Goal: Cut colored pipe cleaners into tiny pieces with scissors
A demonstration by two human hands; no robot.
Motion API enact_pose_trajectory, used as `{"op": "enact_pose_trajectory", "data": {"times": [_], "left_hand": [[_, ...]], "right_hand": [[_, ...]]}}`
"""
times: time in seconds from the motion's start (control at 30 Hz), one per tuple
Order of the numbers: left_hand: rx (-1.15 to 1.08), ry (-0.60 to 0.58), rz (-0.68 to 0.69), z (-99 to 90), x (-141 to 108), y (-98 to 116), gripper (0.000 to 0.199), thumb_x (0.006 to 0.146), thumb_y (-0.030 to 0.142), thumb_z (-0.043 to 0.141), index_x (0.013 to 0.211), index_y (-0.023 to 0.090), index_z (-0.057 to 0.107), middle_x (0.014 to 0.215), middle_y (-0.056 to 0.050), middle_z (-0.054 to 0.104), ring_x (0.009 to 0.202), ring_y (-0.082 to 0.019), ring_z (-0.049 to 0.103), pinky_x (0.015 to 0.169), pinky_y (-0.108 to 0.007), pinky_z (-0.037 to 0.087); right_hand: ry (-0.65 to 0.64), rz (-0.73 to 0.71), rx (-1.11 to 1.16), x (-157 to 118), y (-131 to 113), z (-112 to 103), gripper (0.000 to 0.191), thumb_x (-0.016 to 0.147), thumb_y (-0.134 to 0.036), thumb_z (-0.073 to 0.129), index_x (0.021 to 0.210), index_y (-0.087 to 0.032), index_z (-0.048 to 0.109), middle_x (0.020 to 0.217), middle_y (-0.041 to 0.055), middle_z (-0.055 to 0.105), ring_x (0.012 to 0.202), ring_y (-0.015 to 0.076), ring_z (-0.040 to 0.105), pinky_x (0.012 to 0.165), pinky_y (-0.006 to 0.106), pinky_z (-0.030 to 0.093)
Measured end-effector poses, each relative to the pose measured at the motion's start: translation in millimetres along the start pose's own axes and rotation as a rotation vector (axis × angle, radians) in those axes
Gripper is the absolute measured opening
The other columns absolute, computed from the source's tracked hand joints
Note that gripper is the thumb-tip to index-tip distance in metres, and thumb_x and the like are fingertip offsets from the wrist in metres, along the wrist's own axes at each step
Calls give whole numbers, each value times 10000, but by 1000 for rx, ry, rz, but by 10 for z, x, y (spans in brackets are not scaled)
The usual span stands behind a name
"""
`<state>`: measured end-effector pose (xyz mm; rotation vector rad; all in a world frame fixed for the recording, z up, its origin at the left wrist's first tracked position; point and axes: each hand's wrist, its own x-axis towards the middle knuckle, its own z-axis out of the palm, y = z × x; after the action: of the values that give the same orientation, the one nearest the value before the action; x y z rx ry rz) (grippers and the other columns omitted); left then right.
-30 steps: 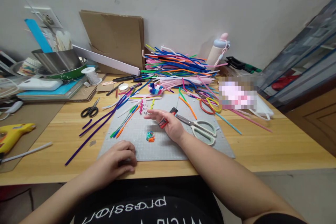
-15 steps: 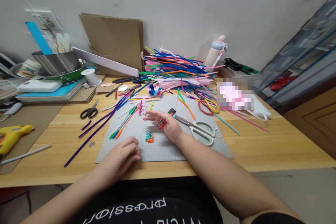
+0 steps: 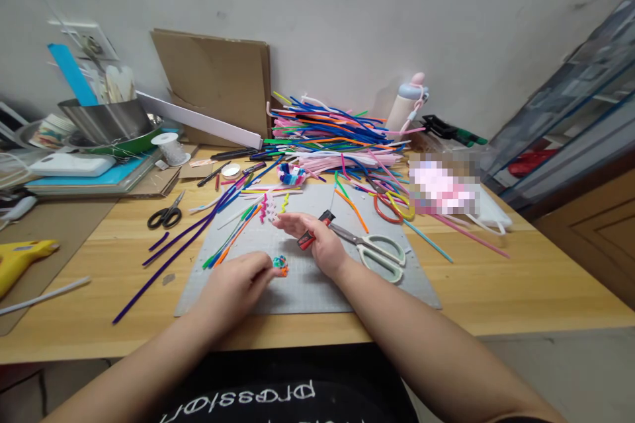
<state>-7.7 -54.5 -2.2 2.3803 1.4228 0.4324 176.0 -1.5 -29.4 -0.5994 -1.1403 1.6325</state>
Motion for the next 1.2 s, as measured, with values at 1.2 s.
{"op": "enact_pose_trajectory", "data": {"times": [1.2], "left_hand": [[-172, 121, -230, -467, 102, -145, 186, 883, 345, 453, 771, 216, 527, 642, 13, 593, 594, -159, 540, 561, -278, 356]], "right_hand": [[266, -29, -71, 231, -234, 138, 340, 767, -448, 682, 999, -205, 631, 722, -10, 616, 541, 88, 478, 516, 264, 378]]}}
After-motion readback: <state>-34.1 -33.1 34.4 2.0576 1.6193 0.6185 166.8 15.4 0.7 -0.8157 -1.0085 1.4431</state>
